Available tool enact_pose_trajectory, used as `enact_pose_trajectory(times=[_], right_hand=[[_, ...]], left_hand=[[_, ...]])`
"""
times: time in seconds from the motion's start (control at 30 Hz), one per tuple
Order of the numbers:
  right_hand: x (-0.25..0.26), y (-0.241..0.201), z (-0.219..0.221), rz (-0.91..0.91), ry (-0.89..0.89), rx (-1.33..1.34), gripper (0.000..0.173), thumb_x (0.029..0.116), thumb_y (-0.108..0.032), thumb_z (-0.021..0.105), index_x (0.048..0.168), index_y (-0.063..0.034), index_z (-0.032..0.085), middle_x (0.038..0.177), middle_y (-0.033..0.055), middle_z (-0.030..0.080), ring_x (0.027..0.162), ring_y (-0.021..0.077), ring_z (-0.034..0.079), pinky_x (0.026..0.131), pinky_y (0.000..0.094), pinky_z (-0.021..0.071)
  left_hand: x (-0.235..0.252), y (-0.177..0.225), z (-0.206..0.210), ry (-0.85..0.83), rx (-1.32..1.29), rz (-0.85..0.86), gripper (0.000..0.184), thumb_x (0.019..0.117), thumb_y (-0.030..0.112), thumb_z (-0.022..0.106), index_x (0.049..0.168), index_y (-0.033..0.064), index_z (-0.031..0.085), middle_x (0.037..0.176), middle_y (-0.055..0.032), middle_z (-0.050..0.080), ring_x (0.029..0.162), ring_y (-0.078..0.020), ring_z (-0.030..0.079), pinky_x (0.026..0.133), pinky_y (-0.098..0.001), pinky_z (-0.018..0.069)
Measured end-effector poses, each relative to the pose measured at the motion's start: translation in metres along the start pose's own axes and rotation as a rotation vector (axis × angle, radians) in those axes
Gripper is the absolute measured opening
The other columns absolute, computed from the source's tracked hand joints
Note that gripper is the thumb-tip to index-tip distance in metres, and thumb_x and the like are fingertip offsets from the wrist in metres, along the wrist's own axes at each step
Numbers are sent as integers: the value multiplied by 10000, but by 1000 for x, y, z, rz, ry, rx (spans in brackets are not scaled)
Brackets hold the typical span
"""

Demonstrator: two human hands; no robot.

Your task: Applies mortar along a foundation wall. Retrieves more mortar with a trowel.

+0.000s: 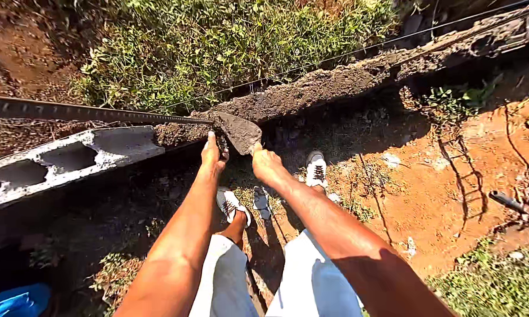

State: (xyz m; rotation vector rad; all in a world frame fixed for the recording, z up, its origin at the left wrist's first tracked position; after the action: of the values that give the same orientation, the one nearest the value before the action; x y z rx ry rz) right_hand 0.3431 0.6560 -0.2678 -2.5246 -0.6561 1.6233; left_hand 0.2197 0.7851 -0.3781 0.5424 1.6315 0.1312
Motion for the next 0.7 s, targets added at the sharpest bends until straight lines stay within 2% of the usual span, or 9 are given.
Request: enact_pose_trajectory(times=[0.07, 0.13, 0.23, 0.3, 0.43, 0.5, 0.53, 0.6, 0.7], right_hand=[[-14, 22, 11, -37, -61, -53, 393, 1057, -145, 493, 1433, -35, 458, 1129, 256, 689, 1078, 443, 680, 883, 604, 552], [-25, 69, 5, -9, -126, -65, 456, 1056, -145, 466, 1507, -84, 441, 1208, 241, 683, 1148, 426, 660, 941, 605, 524], [-42, 174, -32, 126, -152, 46, 583, 991, -201, 587, 1538, -104, 411, 1304, 239, 644, 1227, 423, 620, 995, 629, 494], [-56, 245, -66, 238, -97, 208, 583, 992, -260, 609, 1506, -44, 439, 1347, 257, 614, 1269, 420, 593, 1041, 620, 472], [-79, 386, -168, 399, 111, 509, 561, 1039, -312, 576, 1484, 1, 440, 1356, 274, 595, 1255, 400, 594, 1061, 578, 463], [-72, 452, -218, 384, 301, 534, 540, 1036, -299, 578, 1470, -6, 445, 1219, 299, 639, 1084, 433, 654, 925, 605, 514], [-61, 485, -243, 375, 430, 524, 555, 995, -288, 621, 1449, -6, 471, 1164, 314, 660, 1038, 465, 671, 876, 653, 532], [-50, 527, -311, 404, 456, 508, 588, 988, -289, 636, 1480, -24, 456, 1239, 320, 637, 1141, 494, 633, 944, 696, 491], [-27, 571, -406, 398, 495, 439, 582, 966, -287, 669, 1453, -22, 491, 1297, 306, 617, 1210, 486, 601, 979, 699, 467]], left_hand=[[0, -2, -8, 24, 16, 21, 507, 1019, 607, 508, 1368, 240, 517, 949, -22, 574, 673, -94, 558, 576, -237, 490], [-2, -12, -6, -50, 65, 27, 403, 1013, 561, 555, 1255, 240, 555, 872, 4, 568, 610, -72, 545, 511, -211, 465], [-30, -32, 24, -171, 247, 69, 217, 1072, 403, 492, 1090, 193, 540, 741, 38, 547, 499, -39, 497, 422, -191, 428], [-59, -51, 37, -200, 402, 95, 243, 1080, 378, 492, 1147, 160, 574, 754, 26, 554, 506, -56, 495, 435, -209, 430], [-104, -115, 68, -198, 641, 12, 309, 1073, 374, 515, 1223, 114, 588, 757, -17, 553, 490, -83, 470, 424, -240, 411], [-120, -146, 83, -175, 724, -31, 320, 1069, 362, 532, 1233, 96, 599, 760, -41, 564, 485, -99, 464, 422, -256, 408], [-128, -159, 94, -173, 753, -54, 322, 1069, 362, 535, 1230, 92, 606, 760, -47, 574, 486, -103, 471, 421, -259, 411], [-146, -181, 124, -179, 729, -102, 310, 1069, 364, 530, 1198, 94, 607, 737, -50, 582, 476, -104, 485, 408, -253, 415], [-174, -204, 201, -257, 563, -173, 307, 1078, 384, 481, 1109, 98, 588, 753, -50, 607, 540, -127, 581, 453, -270, 507]])
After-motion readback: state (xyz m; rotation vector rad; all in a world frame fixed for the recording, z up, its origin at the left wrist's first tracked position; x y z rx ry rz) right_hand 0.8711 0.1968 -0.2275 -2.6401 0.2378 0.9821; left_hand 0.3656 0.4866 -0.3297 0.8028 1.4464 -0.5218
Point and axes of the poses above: each hand's wrist, its own x-axis towards the middle knuckle, its own z-axis out of the palm, y = z × x, the point moved 4 cm from there along x, towards the middle knuckle
